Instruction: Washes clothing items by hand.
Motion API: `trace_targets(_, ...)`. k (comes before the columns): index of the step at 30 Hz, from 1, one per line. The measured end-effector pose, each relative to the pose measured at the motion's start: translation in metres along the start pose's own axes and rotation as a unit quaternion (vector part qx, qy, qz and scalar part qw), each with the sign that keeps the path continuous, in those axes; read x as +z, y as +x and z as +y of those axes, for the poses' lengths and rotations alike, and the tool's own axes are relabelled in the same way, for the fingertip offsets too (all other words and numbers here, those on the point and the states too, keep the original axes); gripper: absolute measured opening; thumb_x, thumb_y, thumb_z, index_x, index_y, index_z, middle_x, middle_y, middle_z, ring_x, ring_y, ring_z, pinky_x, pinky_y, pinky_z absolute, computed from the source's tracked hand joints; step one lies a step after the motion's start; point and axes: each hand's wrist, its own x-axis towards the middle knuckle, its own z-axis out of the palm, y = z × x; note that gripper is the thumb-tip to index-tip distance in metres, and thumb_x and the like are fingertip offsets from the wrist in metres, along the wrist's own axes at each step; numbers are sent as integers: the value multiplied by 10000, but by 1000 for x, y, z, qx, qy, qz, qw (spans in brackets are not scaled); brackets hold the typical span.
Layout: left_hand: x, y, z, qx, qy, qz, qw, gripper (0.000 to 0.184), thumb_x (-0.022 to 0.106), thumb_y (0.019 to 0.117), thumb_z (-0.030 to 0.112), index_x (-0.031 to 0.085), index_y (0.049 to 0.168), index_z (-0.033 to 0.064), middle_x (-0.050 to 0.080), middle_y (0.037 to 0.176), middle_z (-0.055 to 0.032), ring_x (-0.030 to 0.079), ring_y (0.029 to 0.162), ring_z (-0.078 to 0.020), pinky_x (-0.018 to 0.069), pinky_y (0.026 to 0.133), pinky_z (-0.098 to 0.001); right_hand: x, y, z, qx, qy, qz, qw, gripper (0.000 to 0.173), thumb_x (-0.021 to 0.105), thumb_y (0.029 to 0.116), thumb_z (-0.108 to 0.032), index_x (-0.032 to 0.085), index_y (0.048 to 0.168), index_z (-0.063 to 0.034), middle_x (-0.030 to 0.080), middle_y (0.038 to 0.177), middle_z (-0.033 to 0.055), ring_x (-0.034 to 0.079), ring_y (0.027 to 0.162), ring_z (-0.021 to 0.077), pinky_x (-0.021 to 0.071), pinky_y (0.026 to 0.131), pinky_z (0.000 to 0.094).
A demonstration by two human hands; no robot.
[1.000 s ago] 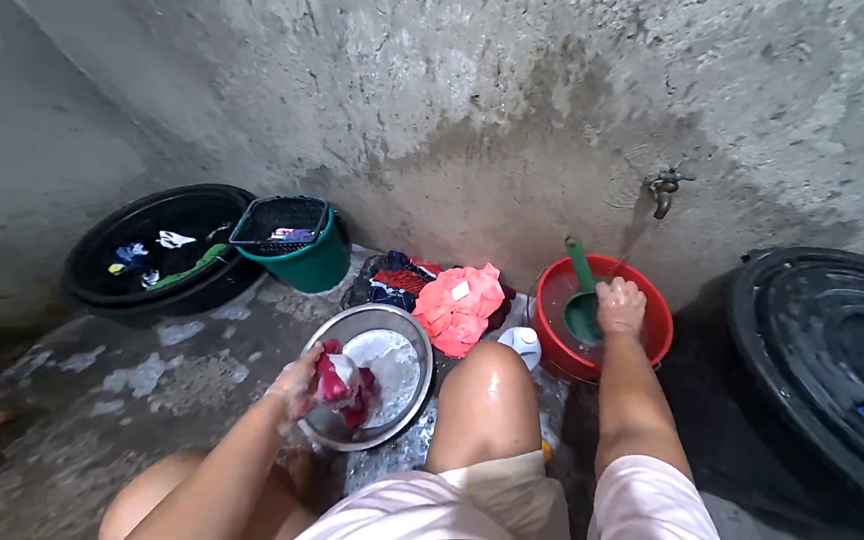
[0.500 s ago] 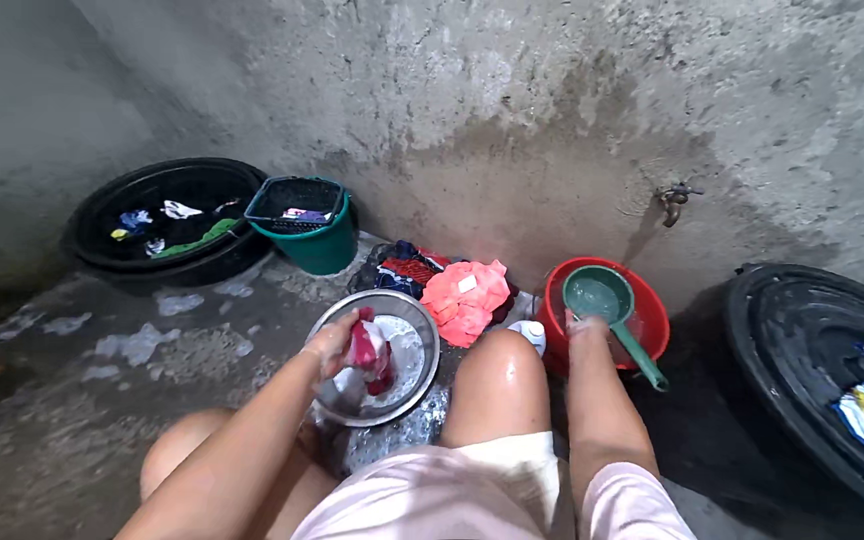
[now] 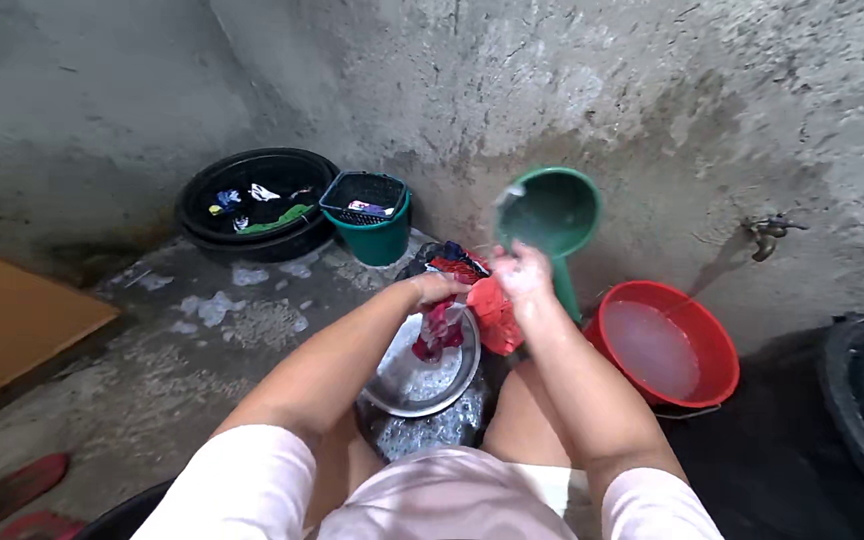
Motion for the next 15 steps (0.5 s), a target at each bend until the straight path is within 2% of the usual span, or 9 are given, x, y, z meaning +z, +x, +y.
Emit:
trace_targets(2,6,16,-1,0,11,0,1000,476,572,1027,400,586,1341,43,664,1138,-170,647,1005,-249,529,909,-462,14,-1,28,40,-12,-17,999,313,480,1001,-18,446,1311,-33,562,1150,149,630,939,243,594,790,407)
trace_targets(4,7,22,-3,-3,18,14,1000,349,518,1053,272,608,1266,10,644,1106,-146,623,957,-204,524,870,-415,21,1,52,68,-69,-37,995,304,543,971,-26,497,1271,-26,609,1106,149,641,928,249,586,779,437)
trace_targets(5,7,20,-6,2,25,26,999,324,517,1060,220,585,1291,3,624,1119,-145,604,956,-192,517,867,-393,22,3,61,76,-97,-57,991,350,570,962,-18,498,1304,-22,616,1141,161,649,964,269,592,799,463)
trace_targets(6,6,14,-10,22,52,52,997,331,558,1044,181,579,1315,-10,633,1153,-174,622,988,-212,531,887,-404,24,3,66,85,-116,-75,987,391,574,955,-4,489,1337,-15,619,1181,178,667,989,291,612,802,478)
trace_targets(7,4,7,-13,19,105,70,992,368,579,1033,175,574,1345,-22,640,1218,-213,641,1073,-260,528,956,-444,25,4,70,102,-129,-96,982,400,553,965,-2,481,1358,-14,625,1214,185,682,1007,299,621,813,476)
trace_targets(8,4,1,-15,-1,147,76,986,402,583,1023,148,556,1376,-43,616,1296,-255,617,1174,-319,490,1026,-493,25,5,73,122,-141,-103,977,380,532,974,-5,491,1351,-8,638,1210,187,695,990,294,626,805,457)
trace_targets(10,2,9,-25,-35,179,65,981,430,631,973,80,548,1372,-59,584,1329,-279,569,1224,-368,446,1047,-530,20,11,79,158,-134,-85,975,399,509,968,28,467,1363,1,609,1235,210,691,984,315,628,798,466)
trace_targets(12,0,26,-38,-45,176,55,982,444,649,959,54,541,1367,-84,564,1354,-300,544,1260,-398,416,1076,-551,12,21,86,179,-150,-64,970,412,506,971,40,434,1373,-14,578,1215,206,679,907,292,622,727,431)
trace_targets(15,-2,44,-61,-10,132,86,987,318,650,968,122,623,1228,-60,655,1133,-258,641,1028,-347,509,930,-536,5,30,91,217,-186,-66,956,398,522,998,6,432,1386,-1,624,1191,226,709,894,287,628,742,391)
